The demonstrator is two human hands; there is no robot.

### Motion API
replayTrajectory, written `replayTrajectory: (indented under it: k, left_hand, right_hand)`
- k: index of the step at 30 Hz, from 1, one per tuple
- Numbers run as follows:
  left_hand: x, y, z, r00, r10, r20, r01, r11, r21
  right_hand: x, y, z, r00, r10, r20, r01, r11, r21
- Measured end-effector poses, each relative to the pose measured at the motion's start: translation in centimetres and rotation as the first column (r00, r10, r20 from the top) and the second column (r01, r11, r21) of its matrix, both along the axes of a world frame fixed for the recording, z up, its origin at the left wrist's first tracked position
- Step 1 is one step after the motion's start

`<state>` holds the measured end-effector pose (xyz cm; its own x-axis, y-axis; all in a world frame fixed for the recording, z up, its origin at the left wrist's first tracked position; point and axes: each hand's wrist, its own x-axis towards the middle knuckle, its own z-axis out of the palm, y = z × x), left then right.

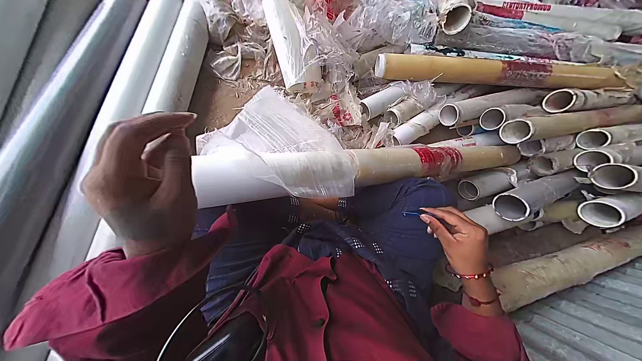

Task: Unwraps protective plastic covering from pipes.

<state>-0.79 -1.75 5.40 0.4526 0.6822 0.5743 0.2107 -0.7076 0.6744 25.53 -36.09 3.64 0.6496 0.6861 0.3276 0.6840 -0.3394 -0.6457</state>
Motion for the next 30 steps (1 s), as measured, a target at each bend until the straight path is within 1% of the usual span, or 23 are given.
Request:
replayTrajectory:
  k: [1, 3, 4, 6, 7, 11, 13, 15, 21, 28, 30]
  left_hand:
    - [1.8, -2.9, 1.0, 0.989, -0.145, 0.016, 0.144, 0.989, 0.015]
    - [5.2, -7.5, 1.3, 0.918, -0.396, 0.0, 0.396, 0.918, 0.012]
    - [6.6, -9.2, 0.7, 0.873, -0.488, -0.005, 0.488, 0.873, -0.014]
    - [7.9, -11.2, -0.7, 0.801, -0.599, -0.002, 0.596, 0.797, -0.096]
    - [8.1, -11.6, -1.1, 0.786, -0.619, -0.001, 0.614, 0.78, -0.116]
    - [7.6, -11.7, -1.0, 0.79, -0.609, 0.063, 0.612, 0.78, -0.13]
    - [7.4, -11.4, -1.0, 0.754, -0.649, 0.102, 0.656, 0.741, -0.141]
    - [7.4, -11.4, -1.1, 0.731, -0.671, 0.119, 0.682, 0.721, -0.122]
    - [7.5, -11.6, -0.9, 0.748, -0.65, 0.137, 0.662, 0.745, -0.08]
    - [7.5, -11.7, -1.1, 0.733, -0.669, 0.123, 0.676, 0.736, -0.033]
    - [7.7, -11.9, -1.2, 0.739, -0.667, 0.097, 0.672, 0.741, -0.02]
  right_hand:
    - [-0.8, 1.0, 0.3, 0.994, 0.064, -0.086, -0.059, 0.997, 0.056]
    - [-2.5, 3.0, 1.0, 0.967, 0.177, -0.182, -0.153, 0.979, 0.136]
    - [-3.3, 3.8, 1.3, 0.955, 0.221, -0.199, -0.19, 0.968, 0.163]
    - [-4.6, 5.0, 1.6, 0.931, 0.295, -0.213, -0.249, 0.944, 0.217]
    - [-5.0, 5.4, 1.8, 0.922, 0.324, -0.213, -0.273, 0.932, 0.237]
    - [-6.0, 5.9, 1.9, 0.907, 0.364, -0.214, -0.299, 0.911, 0.283]
    - [-6.1, 6.1, 1.8, 0.906, 0.367, -0.213, -0.294, 0.905, 0.308]
    - [-6.2, 6.1, 1.7, 0.906, 0.366, -0.211, -0.291, 0.903, 0.316]
    - [-6.2, 6.0, 1.9, 0.9, 0.369, -0.231, -0.282, 0.899, 0.335]
    - [-6.5, 6.1, 1.8, 0.904, 0.362, -0.229, -0.28, 0.904, 0.322]
    - [-6.5, 6.2, 1.7, 0.906, 0.355, -0.229, -0.277, 0.908, 0.313]
